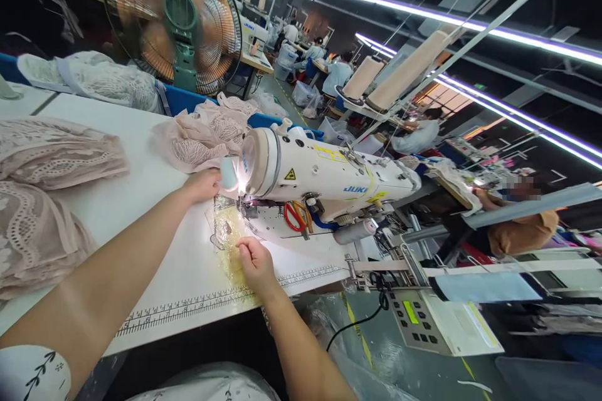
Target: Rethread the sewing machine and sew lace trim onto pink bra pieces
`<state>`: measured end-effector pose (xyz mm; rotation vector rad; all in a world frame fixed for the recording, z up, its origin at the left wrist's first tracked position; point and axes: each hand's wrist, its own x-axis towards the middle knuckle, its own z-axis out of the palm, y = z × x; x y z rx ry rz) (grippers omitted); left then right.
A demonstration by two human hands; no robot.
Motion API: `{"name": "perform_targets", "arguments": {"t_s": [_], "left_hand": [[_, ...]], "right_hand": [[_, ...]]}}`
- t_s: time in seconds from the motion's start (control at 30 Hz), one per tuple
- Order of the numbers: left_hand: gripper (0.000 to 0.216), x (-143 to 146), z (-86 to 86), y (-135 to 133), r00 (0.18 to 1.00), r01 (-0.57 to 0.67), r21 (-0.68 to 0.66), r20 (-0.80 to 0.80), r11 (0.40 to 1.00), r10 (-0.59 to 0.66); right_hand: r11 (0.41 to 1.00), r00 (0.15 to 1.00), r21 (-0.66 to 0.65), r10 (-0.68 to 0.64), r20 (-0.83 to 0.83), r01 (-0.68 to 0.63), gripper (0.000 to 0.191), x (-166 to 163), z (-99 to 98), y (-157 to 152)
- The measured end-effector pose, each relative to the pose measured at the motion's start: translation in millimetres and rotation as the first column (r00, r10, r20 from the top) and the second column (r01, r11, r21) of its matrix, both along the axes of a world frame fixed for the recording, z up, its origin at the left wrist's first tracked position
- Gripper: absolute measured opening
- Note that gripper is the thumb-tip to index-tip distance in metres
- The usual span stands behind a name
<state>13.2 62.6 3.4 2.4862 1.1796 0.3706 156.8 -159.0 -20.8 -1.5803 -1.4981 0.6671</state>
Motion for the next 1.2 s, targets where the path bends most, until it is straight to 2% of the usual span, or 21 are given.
{"name": "perform_targets", "arguments": {"t_s": [0.4, 0.9, 1.07, 1.2], "left_hand": [[0.045, 4.1, -0.3, 9.8, 1.000, 0.009, -0.004, 0.029, 1.000, -0.009], [0.047, 6.4, 2.0, 6.5, 1.000, -0.021, -0.029, -0.002, 0.999, 0.021], [0.047, 5.8, -0.4, 8.2, 0.999, -0.028, -0.019, 0.024, 0.999, 0.029], [0.045, 3.3, 3.5, 3.7, 0.994, -0.096, 0.016, 0.052, 0.995, 0.095]], "right_hand": [[0.999, 1.000, -0.012, -0.031, 0.003, 0.031, 0.027, 3.9, -9.6, -0.9], [0.998, 0.999, -0.040, -0.043, -0.022, 0.042, 0.027, 3.6, -7.3, -1.0], [0.999, 0.999, -0.020, -0.030, 0.041, 0.031, 0.028, 3.2, -9.5, 0.3], [0.999, 0.991, 0.028, 0.021, 0.129, -0.025, 0.027, 1.6, -5.2, 2.6]]}}
